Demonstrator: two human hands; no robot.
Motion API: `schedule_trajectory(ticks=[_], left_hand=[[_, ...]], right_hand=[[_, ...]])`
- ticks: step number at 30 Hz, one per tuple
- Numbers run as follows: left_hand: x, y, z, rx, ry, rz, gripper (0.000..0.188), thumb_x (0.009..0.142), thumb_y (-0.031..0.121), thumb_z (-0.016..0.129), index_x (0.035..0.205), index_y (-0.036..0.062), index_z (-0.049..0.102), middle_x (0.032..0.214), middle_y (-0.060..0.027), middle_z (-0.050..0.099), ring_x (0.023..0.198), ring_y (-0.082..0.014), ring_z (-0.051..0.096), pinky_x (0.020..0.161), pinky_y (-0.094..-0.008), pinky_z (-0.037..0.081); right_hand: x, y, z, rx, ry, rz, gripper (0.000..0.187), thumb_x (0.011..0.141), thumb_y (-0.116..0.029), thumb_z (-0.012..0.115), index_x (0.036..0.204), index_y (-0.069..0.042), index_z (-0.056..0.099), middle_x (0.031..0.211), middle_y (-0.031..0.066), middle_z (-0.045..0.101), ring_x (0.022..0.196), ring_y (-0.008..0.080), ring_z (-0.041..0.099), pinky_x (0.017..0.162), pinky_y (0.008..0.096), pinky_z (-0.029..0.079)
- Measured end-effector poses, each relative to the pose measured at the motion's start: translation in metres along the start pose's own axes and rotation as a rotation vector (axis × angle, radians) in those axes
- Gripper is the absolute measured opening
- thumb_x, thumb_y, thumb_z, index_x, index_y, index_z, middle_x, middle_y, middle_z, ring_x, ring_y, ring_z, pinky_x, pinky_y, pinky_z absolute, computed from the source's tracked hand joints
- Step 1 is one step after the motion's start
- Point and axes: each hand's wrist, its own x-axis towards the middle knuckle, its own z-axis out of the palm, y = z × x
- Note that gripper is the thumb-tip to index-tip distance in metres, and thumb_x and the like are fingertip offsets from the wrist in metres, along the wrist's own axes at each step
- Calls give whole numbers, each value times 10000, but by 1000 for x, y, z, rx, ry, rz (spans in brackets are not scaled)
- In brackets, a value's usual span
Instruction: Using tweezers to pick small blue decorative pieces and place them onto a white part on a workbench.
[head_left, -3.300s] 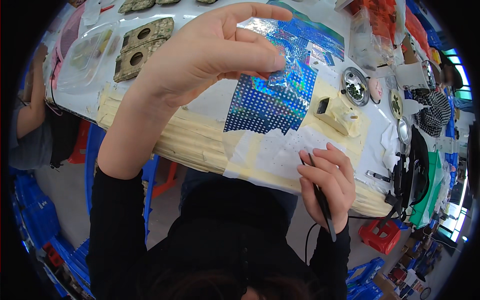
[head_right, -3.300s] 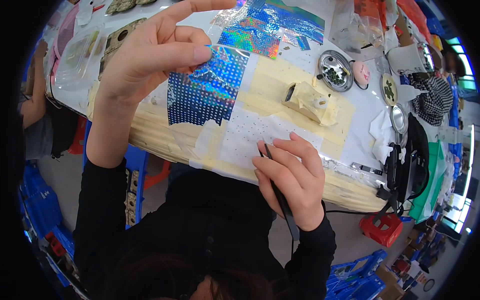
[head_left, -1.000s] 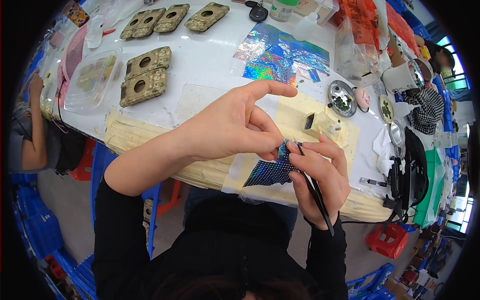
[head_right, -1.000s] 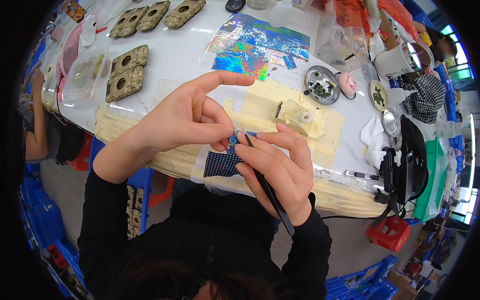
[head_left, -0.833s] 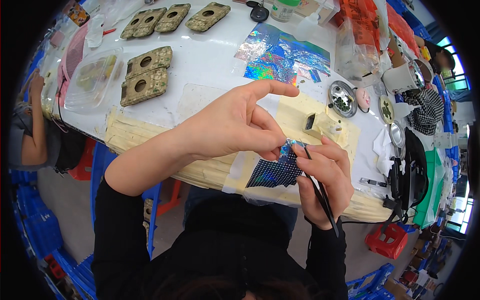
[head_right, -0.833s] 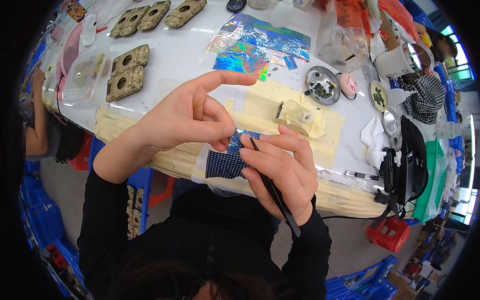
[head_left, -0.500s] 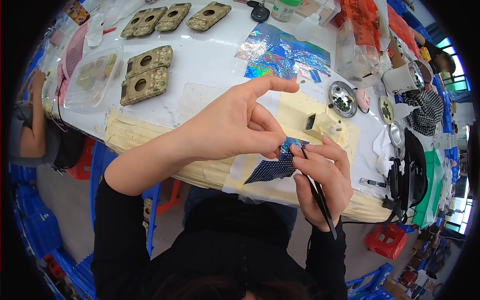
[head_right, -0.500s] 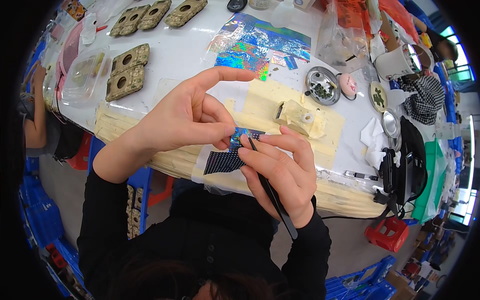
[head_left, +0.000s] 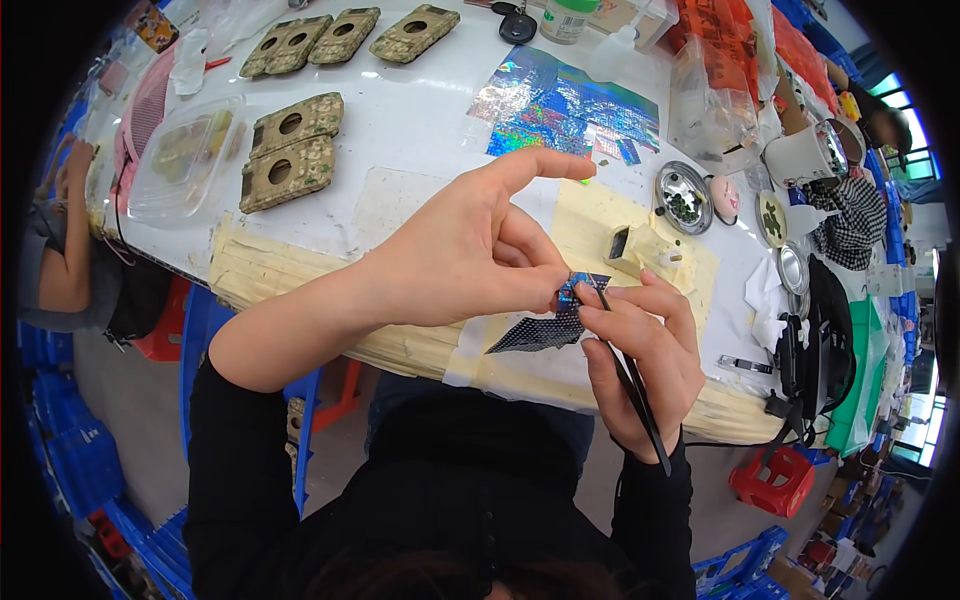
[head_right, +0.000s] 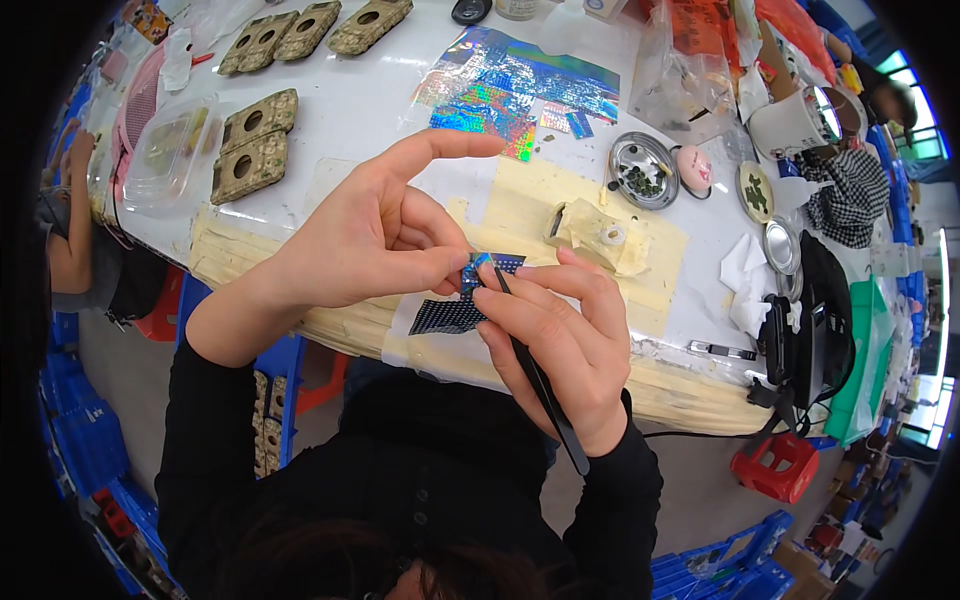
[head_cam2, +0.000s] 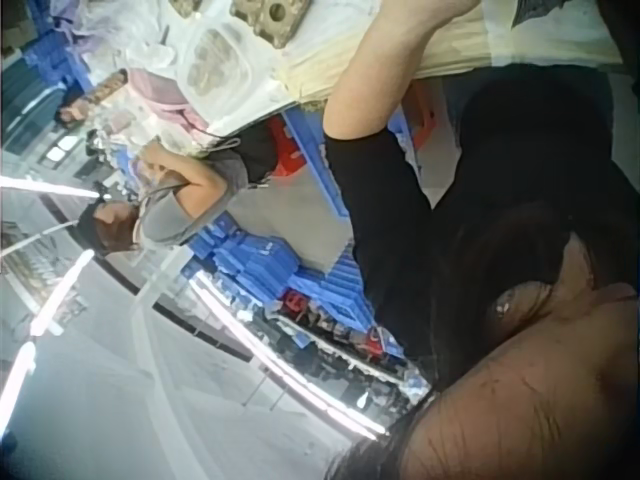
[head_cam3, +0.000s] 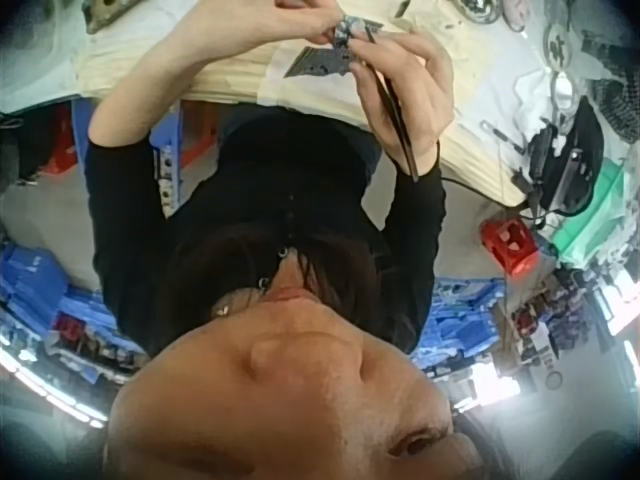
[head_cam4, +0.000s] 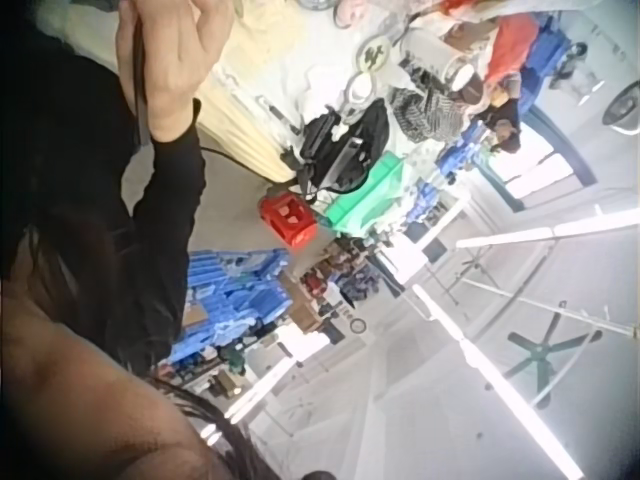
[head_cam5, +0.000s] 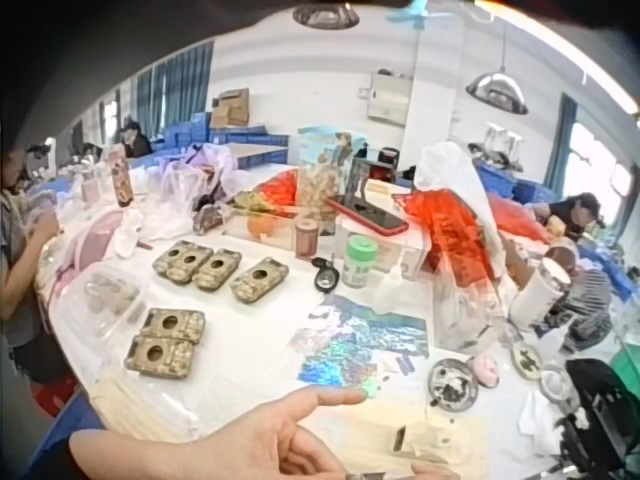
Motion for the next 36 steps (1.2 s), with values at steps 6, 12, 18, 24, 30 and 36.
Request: schedule_trajectory(ticks=[6,12,18,24,30,36], left_hand=[[1,-2,1,9,11,14,705,823,-42,601,1462,31,311,770,-62,689,729,-69,655,679,-200,523],[1,1,1,-44,24,-18,678,837,-16,609,1451,11,323,783,-72,696,726,-79,662,694,-214,533],[1,-1,-1,-101,12,-27,676,850,19,642,1448,1,328,783,-72,697,724,-93,673,698,-222,541],[1,0,-1,-116,22,-51,680,856,45,665,1446,-2,332,786,-74,699,721,-100,678,695,-225,545],[1,1,1,-104,27,-43,675,852,35,648,1447,0,331,776,-72,694,723,-102,676,703,-231,548],[1,1,1,-68,28,-51,681,844,29,642,1450,5,333,775,-76,690,729,-106,674,707,-236,549]], right_hand=[[4,-2,-3,-36,-26,-18,313,690,-8,776,987,-69,700,996,56,713,923,253,634,941,464,464],[2,0,3,-86,26,-67,304,702,-30,777,991,-75,697,1007,61,717,908,241,639,946,456,462],[0,0,4,-104,47,-86,310,706,-56,786,1002,-83,699,1036,67,721,904,232,638,940,442,462],[-1,0,4,-107,52,-98,322,708,-67,791,1015,-84,700,1040,69,721,893,232,635,932,438,461],[-1,1,6,-89,81,-88,349,714,-82,797,1046,-75,690,1025,64,721,891,233,636,927,440,463],[-6,-1,4,-213,74,-109,406,742,-197,810,1105,-67,683,1016,41,721,941,228,643,927,438,468]])
